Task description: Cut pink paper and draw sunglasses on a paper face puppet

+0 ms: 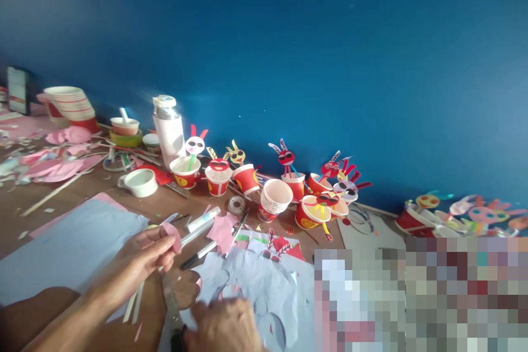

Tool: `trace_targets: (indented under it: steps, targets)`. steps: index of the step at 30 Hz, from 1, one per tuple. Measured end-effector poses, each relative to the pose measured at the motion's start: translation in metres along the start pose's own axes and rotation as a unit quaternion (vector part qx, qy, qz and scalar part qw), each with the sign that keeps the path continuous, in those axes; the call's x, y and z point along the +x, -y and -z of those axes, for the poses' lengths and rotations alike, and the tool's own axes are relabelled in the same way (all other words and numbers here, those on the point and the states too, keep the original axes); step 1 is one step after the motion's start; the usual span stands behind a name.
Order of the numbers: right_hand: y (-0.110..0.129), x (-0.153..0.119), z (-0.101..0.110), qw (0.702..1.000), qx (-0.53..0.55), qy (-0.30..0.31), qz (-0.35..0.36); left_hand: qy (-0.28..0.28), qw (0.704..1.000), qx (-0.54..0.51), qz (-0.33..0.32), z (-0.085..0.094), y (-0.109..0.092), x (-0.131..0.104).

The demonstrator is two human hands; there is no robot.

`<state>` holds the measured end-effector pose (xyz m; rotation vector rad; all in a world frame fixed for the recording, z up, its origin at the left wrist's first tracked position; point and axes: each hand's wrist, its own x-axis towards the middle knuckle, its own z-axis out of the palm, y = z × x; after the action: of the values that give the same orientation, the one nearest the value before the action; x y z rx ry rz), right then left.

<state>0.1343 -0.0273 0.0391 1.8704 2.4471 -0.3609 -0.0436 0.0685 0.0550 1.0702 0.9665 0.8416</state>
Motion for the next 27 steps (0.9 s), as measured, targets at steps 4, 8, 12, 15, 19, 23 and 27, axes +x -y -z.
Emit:
trace_targets:
  steps: [4,8,12,15,19,23,27]
  targets:
    - [-0.044,0.029,0.035,0.986,0.100,-0.076,-0.110,-0.003,1.000,-0.002,0.013,-0.004,0.001,-0.001]
    - [-0.066,0.052,0.034,0.974,0.112,-0.108,-0.164,0.019,0.999,-0.025,0.012,-0.006,0.005,-0.002]
    - [-0.063,0.071,0.021,0.970,0.106,-0.120,-0.184,0.007,1.000,-0.028,0.008,-0.010,0.003,-0.003]
    - [-0.061,0.080,0.018,0.971,0.092,-0.119,-0.187,-0.014,0.999,-0.031,0.002,-0.013,0.002,-0.003]
    - [-0.061,0.083,0.018,0.975,0.089,-0.100,-0.178,-0.026,0.999,-0.041,0.010,-0.013,0.005,-0.002]
    - [-0.060,0.083,0.019,0.975,0.091,-0.095,-0.178,-0.018,0.999,-0.031,0.009,-0.010,0.011,0.002]
    - [-0.059,0.086,0.021,0.972,0.098,-0.102,-0.190,-0.017,0.999,-0.028,-0.002,-0.005,0.018,0.009]
